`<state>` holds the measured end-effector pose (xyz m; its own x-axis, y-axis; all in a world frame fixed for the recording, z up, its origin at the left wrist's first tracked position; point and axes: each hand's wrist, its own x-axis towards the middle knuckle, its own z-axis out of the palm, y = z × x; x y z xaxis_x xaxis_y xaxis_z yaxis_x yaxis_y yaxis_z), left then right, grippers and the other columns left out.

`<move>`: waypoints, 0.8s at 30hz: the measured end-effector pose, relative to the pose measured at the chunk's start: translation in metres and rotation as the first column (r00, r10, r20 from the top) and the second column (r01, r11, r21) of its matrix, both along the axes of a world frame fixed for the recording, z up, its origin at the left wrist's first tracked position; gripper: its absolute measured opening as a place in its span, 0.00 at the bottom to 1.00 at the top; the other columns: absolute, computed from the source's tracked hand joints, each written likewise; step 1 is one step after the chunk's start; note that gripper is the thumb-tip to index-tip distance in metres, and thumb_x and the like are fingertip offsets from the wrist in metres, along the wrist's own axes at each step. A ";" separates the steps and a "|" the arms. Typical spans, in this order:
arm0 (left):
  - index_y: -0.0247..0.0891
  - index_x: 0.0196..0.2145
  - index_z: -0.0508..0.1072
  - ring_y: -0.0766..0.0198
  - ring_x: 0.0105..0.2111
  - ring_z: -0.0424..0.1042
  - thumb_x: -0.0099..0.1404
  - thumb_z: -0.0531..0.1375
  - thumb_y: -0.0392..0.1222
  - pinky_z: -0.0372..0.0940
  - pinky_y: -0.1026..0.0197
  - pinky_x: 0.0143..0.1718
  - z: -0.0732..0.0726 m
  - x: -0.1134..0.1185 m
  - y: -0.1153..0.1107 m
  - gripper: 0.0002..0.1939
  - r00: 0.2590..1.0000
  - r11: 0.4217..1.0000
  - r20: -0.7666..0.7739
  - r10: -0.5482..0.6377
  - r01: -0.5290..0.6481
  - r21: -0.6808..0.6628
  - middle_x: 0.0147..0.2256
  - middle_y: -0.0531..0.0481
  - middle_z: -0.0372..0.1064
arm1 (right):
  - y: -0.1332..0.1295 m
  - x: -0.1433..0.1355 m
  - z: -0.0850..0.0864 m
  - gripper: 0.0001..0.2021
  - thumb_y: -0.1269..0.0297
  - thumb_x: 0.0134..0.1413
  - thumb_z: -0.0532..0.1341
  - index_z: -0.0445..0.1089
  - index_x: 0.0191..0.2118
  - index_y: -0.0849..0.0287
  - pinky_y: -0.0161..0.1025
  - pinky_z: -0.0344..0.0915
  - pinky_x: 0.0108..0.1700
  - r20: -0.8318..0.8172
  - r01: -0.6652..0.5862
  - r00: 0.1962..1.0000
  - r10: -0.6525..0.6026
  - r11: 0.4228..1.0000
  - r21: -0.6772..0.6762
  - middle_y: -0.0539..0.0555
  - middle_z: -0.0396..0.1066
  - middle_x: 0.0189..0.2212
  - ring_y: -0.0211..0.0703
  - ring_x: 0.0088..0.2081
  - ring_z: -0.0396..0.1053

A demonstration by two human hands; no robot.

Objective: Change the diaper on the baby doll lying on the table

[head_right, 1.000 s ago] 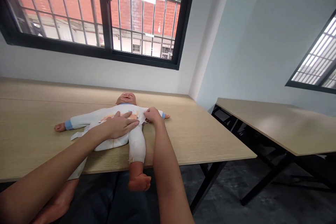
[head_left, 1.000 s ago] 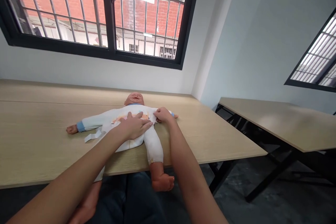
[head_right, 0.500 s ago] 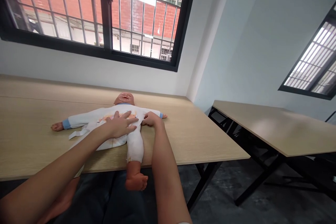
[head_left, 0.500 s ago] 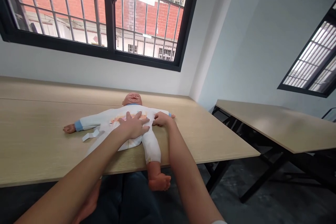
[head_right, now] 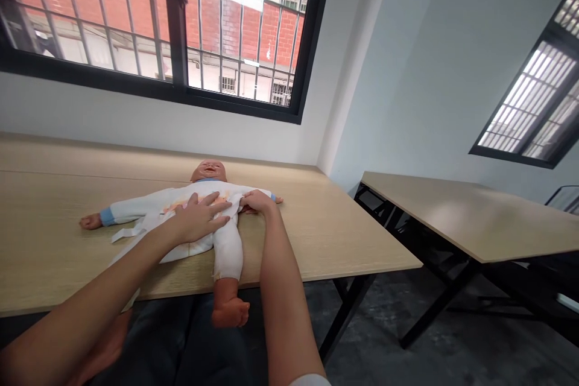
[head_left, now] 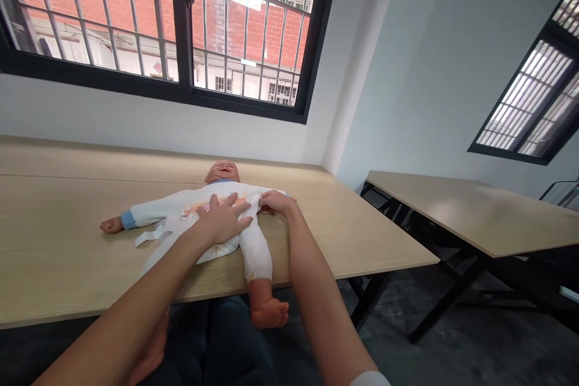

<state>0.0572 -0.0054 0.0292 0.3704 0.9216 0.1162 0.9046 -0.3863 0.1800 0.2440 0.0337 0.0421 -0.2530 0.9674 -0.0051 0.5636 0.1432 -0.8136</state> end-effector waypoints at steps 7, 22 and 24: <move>0.62 0.62 0.61 0.31 0.63 0.46 0.65 0.42 0.66 0.51 0.26 0.52 -0.003 0.003 0.004 0.30 0.999 0.998 0.011 0.053 -0.053 0.025 0.68 0.51 0.47 | 0.000 0.005 0.002 0.07 0.74 0.55 0.60 0.71 0.28 0.72 0.28 0.60 0.31 -0.013 -0.136 0.991 0.136 0.974 -0.181 0.47 0.67 0.18 0.30 0.25 0.61; 0.61 0.62 0.60 0.34 0.58 0.52 0.66 0.48 0.52 0.51 0.27 0.51 -0.007 0.016 0.008 0.27 0.995 0.984 -0.100 0.004 0.013 0.176 0.61 0.42 0.55 | 0.002 0.011 -0.001 0.05 0.71 0.41 0.67 0.72 0.25 0.68 0.29 0.63 0.31 -0.041 -0.277 0.959 0.279 0.908 -0.313 0.49 0.71 0.22 0.33 0.27 0.66; 0.61 0.61 0.62 0.41 0.58 0.53 0.67 0.47 0.47 0.50 0.31 0.53 -0.007 0.018 0.009 0.25 0.986 0.974 -0.147 -0.084 0.112 0.197 0.60 0.43 0.57 | 0.002 0.014 -0.003 0.05 0.71 0.43 0.66 0.72 0.25 0.68 0.29 0.65 0.33 -0.045 -0.266 0.963 0.266 0.909 -0.321 0.50 0.72 0.22 0.35 0.28 0.68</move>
